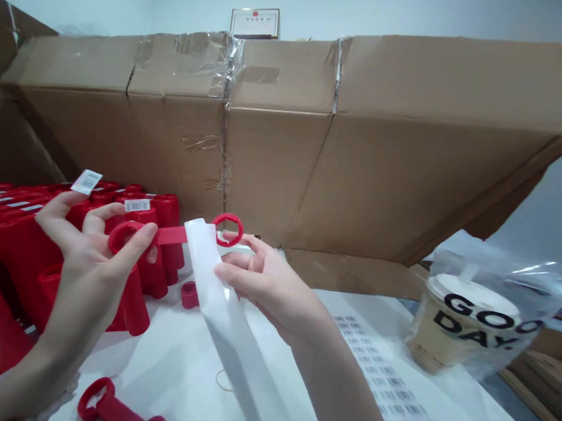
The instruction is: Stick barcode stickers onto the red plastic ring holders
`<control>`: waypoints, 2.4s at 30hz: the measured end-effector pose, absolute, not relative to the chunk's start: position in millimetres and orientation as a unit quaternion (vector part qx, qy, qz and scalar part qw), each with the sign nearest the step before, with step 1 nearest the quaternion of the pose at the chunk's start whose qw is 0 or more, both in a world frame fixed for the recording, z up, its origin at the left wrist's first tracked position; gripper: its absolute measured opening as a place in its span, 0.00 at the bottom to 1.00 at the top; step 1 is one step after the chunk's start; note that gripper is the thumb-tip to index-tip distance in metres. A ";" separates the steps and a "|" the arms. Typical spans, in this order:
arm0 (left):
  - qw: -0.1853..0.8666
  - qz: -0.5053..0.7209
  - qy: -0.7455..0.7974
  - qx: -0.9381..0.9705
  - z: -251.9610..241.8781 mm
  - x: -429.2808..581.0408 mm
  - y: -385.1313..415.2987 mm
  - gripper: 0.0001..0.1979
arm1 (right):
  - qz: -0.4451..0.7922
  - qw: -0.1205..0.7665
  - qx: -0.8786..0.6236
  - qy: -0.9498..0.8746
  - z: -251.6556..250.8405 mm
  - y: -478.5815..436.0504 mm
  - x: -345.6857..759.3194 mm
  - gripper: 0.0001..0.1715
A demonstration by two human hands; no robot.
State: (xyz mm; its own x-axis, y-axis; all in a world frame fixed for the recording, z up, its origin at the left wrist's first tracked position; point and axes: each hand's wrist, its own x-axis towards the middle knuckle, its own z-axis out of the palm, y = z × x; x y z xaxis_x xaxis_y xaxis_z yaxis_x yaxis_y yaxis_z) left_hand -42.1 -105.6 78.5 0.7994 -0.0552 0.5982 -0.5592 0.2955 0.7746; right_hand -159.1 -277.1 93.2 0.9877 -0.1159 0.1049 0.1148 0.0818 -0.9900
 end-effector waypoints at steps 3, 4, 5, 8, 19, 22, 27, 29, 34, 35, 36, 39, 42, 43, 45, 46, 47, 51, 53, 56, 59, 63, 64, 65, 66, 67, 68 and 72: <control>0.772 0.140 -0.255 0.565 81.3 -33.7 -98.3 0.38 | -0.087 0.745 -0.661 0.019 100.3 -286.0 -170.2 0.33; 0.778 0.130 -0.254 0.560 81.6 -30.9 -96.2 0.39 | -0.108 0.740 -0.663 0.031 102.3 -289.5 -173.6 0.30; 0.784 0.122 -0.254 0.553 81.7 -28.3 -94.5 0.40 | -0.133 0.730 -0.669 0.047 104.0 -293.1 -176.4 0.25; 0.804 0.092 -0.262 0.525 80.5 -24.1 -92.1 0.42 | -0.223 0.677 -0.695 0.091 104.7 -301.2 -179.5 0.16; 0.742 0.135 -0.292 0.588 74.3 -46.2 -105.8 0.38 | -0.242 0.658 -0.711 0.055 94.4 -267.8 -165.2 0.20; 0.722 0.176 -0.314 0.591 71.7 -48.1 -107.4 0.37 | -0.217 0.640 -0.734 0.060 96.6 -263.7 -167.7 0.23; 0.728 0.171 -0.347 0.566 71.9 -39.9 -108.0 0.37 | -0.211 0.638 -0.738 0.057 100.2 -259.6 -167.9 0.20; 0.716 0.220 -0.363 0.554 76.8 -37.3 -104.4 0.35 | -0.228 0.652 -0.720 0.064 101.1 -257.3 -168.2 0.19; 0.707 0.267 -0.305 0.579 91.7 -52.6 -87.6 0.18 | -0.252 0.661 -0.701 0.089 101.6 -253.6 -169.9 0.18; 0.719 0.238 -0.294 0.583 93.4 -58.4 -84.9 0.14 | -0.253 0.659 -0.703 0.089 101.5 -253.6 -170.0 0.18; 0.719 0.203 -0.308 0.589 94.7 -64.2 -82.8 0.13 | -0.253 0.657 -0.705 0.089 101.4 -253.8 -169.9 0.18; 0.703 0.069 -0.332 0.625 97.6 -79.5 -81.3 0.11 | -0.239 0.642 -0.724 0.080 100.1 -255.2 -168.8 0.19; 0.690 -0.011 -0.285 0.665 100.7 -89.8 -84.9 0.09 | -0.231 0.622 -0.744 0.072 97.7 -256.4 -168.2 0.20; 0.688 -0.016 -0.271 0.673 101.3 -91.8 -86.5 0.09 | -0.238 0.615 -0.749 0.070 96.8 -256.5 -168.3 0.20; 0.681 -0.016 -0.260 0.684 101.1 -93.4 -89.4 0.10 | -0.250 0.604 -0.754 0.066 95.3 -255.9 -169.0 0.20; 0.679 -0.015 -0.254 0.688 100.5 -93.3 -90.6 0.11 | -0.251 0.602 -0.755 0.066 94.9 -255.1 -169.4 0.20; 0.679 -0.013 -0.248 0.691 99.6 -92.9 -91.5 0.11 | -0.247 0.606 -0.754 0.065 94.7 -254.2 -169.8 0.20; 0.678 0.000 -0.241 0.695 97.2 -91.2 -92.8 0.12 | -0.225 0.647 -0.727 0.052 96.4 -249.4 -170.4 0.19; 0.677 0.006 -0.242 0.695 97.4 -91.6 -92.7 0.11 | -0.210 0.673 -0.707 0.044 97.8 -247.5 -170.6 0.18; 0.675 0.009 -0.239 0.698 98.2 -93.1 -92.8 0.11 | -0.196 0.692 -0.694 0.035 99.5 -246.1 -170.9 0.18; 0.677 0.016 -0.239 0.696 98.2 -93.7 -93.4 0.11 | -0.194 0.694 -0.692 0.033 100.3 -246.1 -170.3 0.18; 0.679 0.019 -0.237 0.694 97.3 -92.2 -94.1 0.11 | -0.191 0.703 -0.685 0.033 100.1 -247.4 -168.2 0.18; 0.679 0.019 -0.238 0.694 97.2 -91.6 -94.0 0.11 | -0.191 0.704 -0.683 0.032 99.8 -247.8 -167.7 0.17; 0.678 0.019 -0.239 0.695 97.1 -91.1 -93.9 0.11 | -0.190 0.705 -0.683 0.030 99.5 -248.1 -167.4 0.17; 0.677 0.018 -0.239 0.696 97.1 -90.7 -93.8 0.11 | -0.188 0.706 -0.683 0.028 99.2 -248.1 -167.3 0.17; 0.677 0.018 -0.240 0.696 97.1 -90.5 -93.7 0.11 | -0.187 0.706 -0.682 0.026 99.0 -247.9 -167.4 0.17; 0.677 0.018 -0.240 0.696 97.3 -90.4 -93.7 0.11 | -0.188 0.707 -0.681 0.024 98.9 -247.4 -167.6 0.17; 0.670 0.027 -0.245 0.700 97.7 -91.3 -95.0 0.11 | -0.203 0.712 -0.672 0.022 100.5 -243.7 -169.4 0.15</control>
